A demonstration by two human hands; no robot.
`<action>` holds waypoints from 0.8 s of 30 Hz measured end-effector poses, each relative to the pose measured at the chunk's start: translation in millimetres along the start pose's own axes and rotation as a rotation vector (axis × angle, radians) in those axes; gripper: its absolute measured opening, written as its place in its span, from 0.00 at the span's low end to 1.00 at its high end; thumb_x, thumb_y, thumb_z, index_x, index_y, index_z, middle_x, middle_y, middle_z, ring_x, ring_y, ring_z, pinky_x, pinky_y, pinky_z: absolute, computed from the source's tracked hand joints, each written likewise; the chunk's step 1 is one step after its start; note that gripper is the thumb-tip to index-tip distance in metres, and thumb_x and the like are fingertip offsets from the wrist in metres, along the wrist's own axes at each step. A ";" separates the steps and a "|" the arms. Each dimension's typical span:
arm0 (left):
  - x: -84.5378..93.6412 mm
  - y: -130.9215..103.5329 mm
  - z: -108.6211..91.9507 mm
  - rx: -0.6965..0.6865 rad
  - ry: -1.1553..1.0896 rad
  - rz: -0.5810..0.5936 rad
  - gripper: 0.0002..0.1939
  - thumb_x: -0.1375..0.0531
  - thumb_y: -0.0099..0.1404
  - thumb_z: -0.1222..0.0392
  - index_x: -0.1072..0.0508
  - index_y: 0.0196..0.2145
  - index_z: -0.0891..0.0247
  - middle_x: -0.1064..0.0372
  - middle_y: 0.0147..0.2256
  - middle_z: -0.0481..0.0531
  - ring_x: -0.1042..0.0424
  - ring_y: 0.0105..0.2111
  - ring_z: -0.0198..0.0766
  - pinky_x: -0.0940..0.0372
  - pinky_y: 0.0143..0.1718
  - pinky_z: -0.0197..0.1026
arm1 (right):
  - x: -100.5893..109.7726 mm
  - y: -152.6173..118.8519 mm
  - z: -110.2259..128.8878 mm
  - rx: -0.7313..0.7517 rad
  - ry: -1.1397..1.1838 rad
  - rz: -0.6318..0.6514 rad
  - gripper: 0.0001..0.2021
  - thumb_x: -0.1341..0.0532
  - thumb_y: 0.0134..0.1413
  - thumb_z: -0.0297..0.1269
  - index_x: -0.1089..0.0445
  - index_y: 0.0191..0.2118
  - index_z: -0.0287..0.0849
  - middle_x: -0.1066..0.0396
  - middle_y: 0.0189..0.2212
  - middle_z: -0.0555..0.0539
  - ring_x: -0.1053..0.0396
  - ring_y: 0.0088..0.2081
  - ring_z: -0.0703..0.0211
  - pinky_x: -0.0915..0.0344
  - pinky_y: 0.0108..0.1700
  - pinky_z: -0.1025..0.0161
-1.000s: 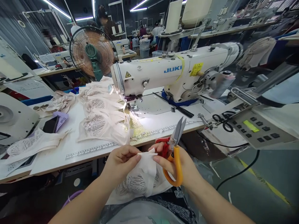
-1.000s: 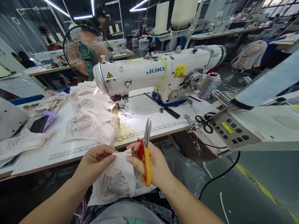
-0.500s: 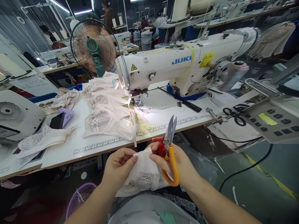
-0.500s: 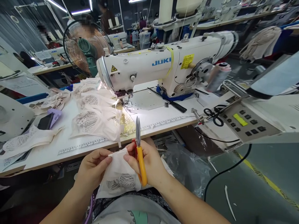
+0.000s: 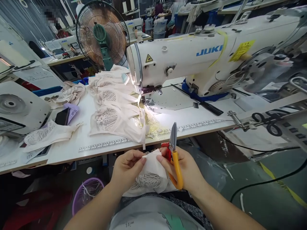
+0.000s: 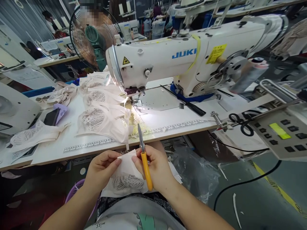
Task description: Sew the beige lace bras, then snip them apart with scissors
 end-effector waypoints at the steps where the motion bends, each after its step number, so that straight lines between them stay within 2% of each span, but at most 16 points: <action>1: 0.4 1.9 0.2 0.008 0.025 -0.011 0.08 0.35 0.50 0.57 0.26 0.26 0.65 0.28 0.23 0.50 0.32 0.23 0.32 0.36 0.24 0.31 | -0.8 1.5 -3.9 -0.017 0.000 -0.015 0.12 0.37 0.45 0.45 0.37 0.25 0.43 0.36 0.20 0.51 0.38 0.23 0.61 0.37 0.24 0.65; 5: 2.9 10.3 1.7 0.018 0.109 -0.040 0.08 0.36 0.52 0.57 0.25 0.28 0.65 0.28 0.24 0.50 0.32 0.23 0.33 0.36 0.24 0.32 | -3.3 7.9 -14.6 -0.040 0.026 -0.110 0.13 0.36 0.44 0.46 0.37 0.28 0.44 0.35 0.22 0.50 0.37 0.24 0.62 0.36 0.25 0.64; 8: 4.7 16.7 4.1 0.018 0.157 -0.048 0.09 0.37 0.52 0.57 0.25 0.31 0.64 0.27 0.26 0.51 0.31 0.25 0.34 0.35 0.26 0.33 | -4.2 12.8 -19.2 -0.050 0.019 -0.127 0.12 0.37 0.44 0.45 0.36 0.30 0.43 0.32 0.25 0.49 0.35 0.25 0.61 0.34 0.27 0.63; 11: 5.5 22.9 7.9 0.048 0.164 -0.028 0.09 0.37 0.52 0.57 0.25 0.29 0.65 0.28 0.26 0.51 0.31 0.26 0.35 0.35 0.26 0.34 | -4.5 16.3 -23.4 -0.096 -0.004 -0.099 0.12 0.37 0.44 0.46 0.35 0.28 0.43 0.33 0.22 0.50 0.36 0.24 0.61 0.35 0.25 0.64; 14: 4.1 27.7 12.6 0.113 0.108 0.040 0.09 0.37 0.52 0.57 0.26 0.27 0.65 0.30 0.24 0.50 0.33 0.25 0.33 0.37 0.25 0.33 | -3.6 17.2 -28.3 -0.133 0.009 -0.072 0.13 0.36 0.44 0.46 0.36 0.27 0.43 0.35 0.21 0.51 0.38 0.23 0.62 0.37 0.24 0.65; 17: 2.0 29.5 17.6 0.151 0.033 0.092 0.08 0.37 0.53 0.58 0.27 0.27 0.66 0.33 0.23 0.48 0.36 0.23 0.30 0.39 0.24 0.31 | -3.5 15.8 -35.5 -0.145 0.065 -0.018 0.11 0.36 0.46 0.44 0.36 0.28 0.43 0.35 0.24 0.50 0.37 0.26 0.61 0.37 0.27 0.64; 21: 1.3 26.7 27.8 0.139 0.005 0.114 0.07 0.38 0.54 0.60 0.29 0.31 0.66 0.33 0.25 0.48 0.35 0.25 0.30 0.38 0.26 0.31 | -4.9 11.9 -46.7 -0.135 0.155 0.053 0.09 0.38 0.50 0.39 0.38 0.27 0.44 0.34 0.30 0.49 0.35 0.32 0.59 0.36 0.32 0.63; 24: 4.1 23.6 36.4 0.089 0.095 0.114 0.08 0.38 0.55 0.61 0.29 0.34 0.66 0.31 0.28 0.50 0.33 0.27 0.32 0.37 0.28 0.32 | -5.9 8.3 -54.0 -0.205 0.232 0.085 0.09 0.39 0.50 0.39 0.40 0.28 0.44 0.36 0.30 0.50 0.37 0.29 0.62 0.38 0.28 0.65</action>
Point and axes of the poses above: each hand's wrist, its own y-axis towards the middle knuckle, its own x-axis out of the back of the hand, z = x × y, the point moved 3 cm from there along y, towards the middle knuckle
